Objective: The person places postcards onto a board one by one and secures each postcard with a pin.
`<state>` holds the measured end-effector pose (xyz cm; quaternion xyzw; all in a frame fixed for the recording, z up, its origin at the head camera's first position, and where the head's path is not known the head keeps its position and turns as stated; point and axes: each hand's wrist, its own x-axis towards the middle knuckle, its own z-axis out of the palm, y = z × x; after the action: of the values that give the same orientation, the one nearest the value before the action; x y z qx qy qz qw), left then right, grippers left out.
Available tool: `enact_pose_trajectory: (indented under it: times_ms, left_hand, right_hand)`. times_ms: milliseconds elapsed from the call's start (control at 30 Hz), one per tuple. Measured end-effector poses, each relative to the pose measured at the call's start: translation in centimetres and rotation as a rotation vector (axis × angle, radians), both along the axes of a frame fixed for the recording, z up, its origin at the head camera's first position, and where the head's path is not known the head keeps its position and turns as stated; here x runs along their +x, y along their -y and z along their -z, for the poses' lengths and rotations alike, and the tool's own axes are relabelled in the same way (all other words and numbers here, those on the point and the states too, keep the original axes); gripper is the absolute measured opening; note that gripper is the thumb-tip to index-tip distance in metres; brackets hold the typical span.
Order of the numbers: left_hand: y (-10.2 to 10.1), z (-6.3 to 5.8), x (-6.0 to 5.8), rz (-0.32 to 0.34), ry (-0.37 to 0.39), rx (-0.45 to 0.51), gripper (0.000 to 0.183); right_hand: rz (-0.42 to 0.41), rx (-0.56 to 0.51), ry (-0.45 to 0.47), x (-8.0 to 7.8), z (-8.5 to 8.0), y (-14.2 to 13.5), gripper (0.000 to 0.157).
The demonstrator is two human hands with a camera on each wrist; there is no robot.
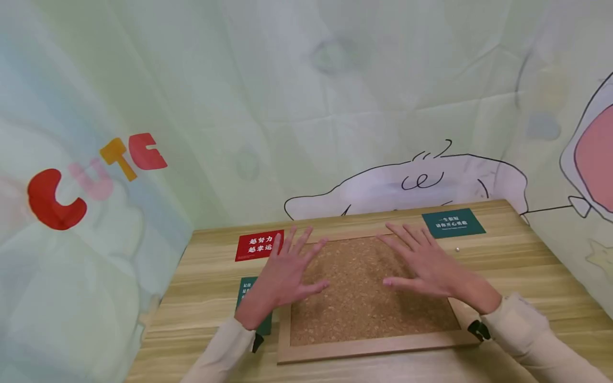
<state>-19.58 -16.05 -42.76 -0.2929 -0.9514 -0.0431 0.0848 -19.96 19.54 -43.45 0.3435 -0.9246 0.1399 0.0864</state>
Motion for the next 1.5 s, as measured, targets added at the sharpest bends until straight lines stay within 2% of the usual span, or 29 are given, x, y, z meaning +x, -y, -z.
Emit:
enact_pose_trajectory:
  times_ms: [233,400,533,667,867,1033,1233,1367,1500]
  left_hand:
    - [2.6,-0.9,0.5,-0.086,0.026,0.093,0.089]
    - [5.7,-0.8,1.0,-0.203,0.054,0.173,0.087]
    - [7.8,-0.3,1.6,-0.333,0.147,0.222,0.09]
    - [9.2,0.3,2.1,-0.46,0.258,0.252,0.092]
    - [10.4,1.6,2.8,-0.615,0.343,0.343,0.089]
    - [11.1,2.9,3.0,-0.723,0.412,0.379,0.096]
    - [11.2,4.4,3.2,-0.806,0.441,0.369,0.104]
    - [10.7,4.6,3.5,-0.826,0.431,0.402,0.102]
    - [10.2,4.3,3.8,-0.826,0.421,0.407,0.093]
  right_hand:
    - [0.048,-0.084,0.002,-0.3,-0.2,-1.6,0.085]
    - [0.099,-0.176,0.046,-0.5,0.1,-3.0,0.08]
    - [0.181,-0.245,0.156,-0.7,0.5,-3.8,0.077]
    - [0.23,-0.324,0.224,-1.0,1.1,-4.7,0.072]
    - [0.282,-0.417,0.28,-1.0,2.2,-5.6,0.065]
    - [0.355,-0.461,0.299,-0.9,3.0,-5.9,0.063]
    - [0.456,-0.479,0.385,-0.8,4.0,-5.9,0.067]
    - [0.511,-0.486,0.46,-0.7,4.5,-6.1,0.073]
    - [0.54,-0.474,0.493,-0.6,4.9,-6.2,0.076]
